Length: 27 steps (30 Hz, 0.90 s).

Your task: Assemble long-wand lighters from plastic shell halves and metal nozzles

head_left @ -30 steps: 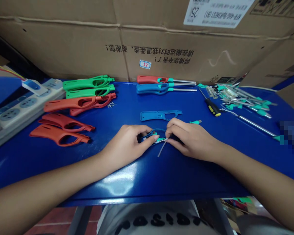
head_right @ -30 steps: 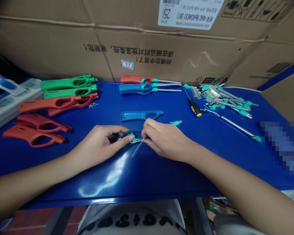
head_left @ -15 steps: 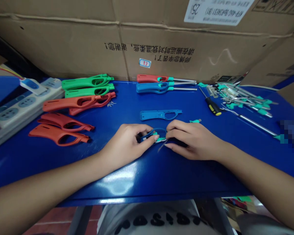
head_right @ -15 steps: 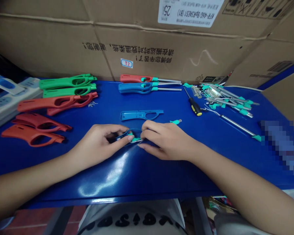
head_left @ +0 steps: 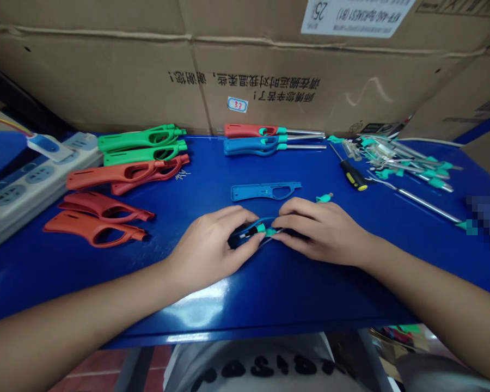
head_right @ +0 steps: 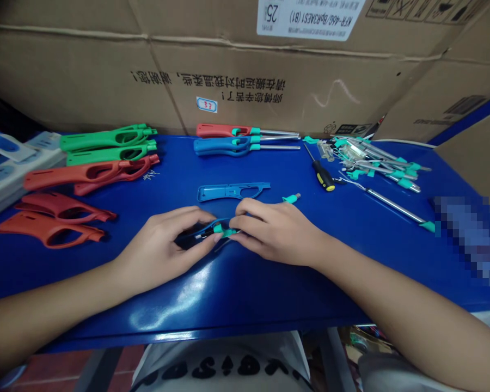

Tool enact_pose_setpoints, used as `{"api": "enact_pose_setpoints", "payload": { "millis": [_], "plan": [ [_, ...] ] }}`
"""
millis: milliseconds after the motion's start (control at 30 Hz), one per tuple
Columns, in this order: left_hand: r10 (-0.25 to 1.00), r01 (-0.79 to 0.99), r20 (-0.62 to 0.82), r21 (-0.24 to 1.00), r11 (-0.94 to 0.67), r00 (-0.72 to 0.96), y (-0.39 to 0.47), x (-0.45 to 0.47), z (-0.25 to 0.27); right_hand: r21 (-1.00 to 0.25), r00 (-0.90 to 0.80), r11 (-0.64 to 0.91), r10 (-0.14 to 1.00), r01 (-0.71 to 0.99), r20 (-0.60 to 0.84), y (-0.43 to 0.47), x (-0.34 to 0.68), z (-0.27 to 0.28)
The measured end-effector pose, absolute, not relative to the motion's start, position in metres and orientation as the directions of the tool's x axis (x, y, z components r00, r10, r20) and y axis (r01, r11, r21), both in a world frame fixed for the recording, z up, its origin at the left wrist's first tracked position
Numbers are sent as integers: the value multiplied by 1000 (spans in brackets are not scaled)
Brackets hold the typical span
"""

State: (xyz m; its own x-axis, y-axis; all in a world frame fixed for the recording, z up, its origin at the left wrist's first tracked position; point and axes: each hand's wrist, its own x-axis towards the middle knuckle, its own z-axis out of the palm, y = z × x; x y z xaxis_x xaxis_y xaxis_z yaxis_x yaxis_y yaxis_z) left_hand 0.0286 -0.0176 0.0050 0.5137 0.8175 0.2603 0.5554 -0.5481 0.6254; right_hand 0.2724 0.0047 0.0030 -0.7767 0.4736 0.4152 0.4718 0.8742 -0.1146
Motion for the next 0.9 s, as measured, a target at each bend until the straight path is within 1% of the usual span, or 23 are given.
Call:
{"api": "enact_pose_setpoints", "payload": {
  "millis": [100,233,300,433,533,733,900],
  "plan": [
    [815,549,250,632,-546,523,-19,30,5,-91,-778,868,479,487,407,3,270,1],
    [792,524,281,624,-579,542,-21,32,3,-93,-758,845,517,527,398,-1,266,0],
    [782,514,314,613,-600,539,-23,33,2,-127,-751,840,531,528,393,-2,265,-1],
    [761,485,374,602,-634,530,-25,33,1,-251,-730,836,548,488,408,-3,264,-4],
    [761,470,387,614,-634,520,-26,32,1,-287,-722,838,546,464,426,-2,265,-6],
    [793,477,319,662,-578,518,-26,32,2,-281,-734,856,516,433,442,-3,265,-6],
    [786,457,318,673,-581,530,-27,31,2,-259,-729,844,536,469,426,-4,264,-4]
  ]
}}
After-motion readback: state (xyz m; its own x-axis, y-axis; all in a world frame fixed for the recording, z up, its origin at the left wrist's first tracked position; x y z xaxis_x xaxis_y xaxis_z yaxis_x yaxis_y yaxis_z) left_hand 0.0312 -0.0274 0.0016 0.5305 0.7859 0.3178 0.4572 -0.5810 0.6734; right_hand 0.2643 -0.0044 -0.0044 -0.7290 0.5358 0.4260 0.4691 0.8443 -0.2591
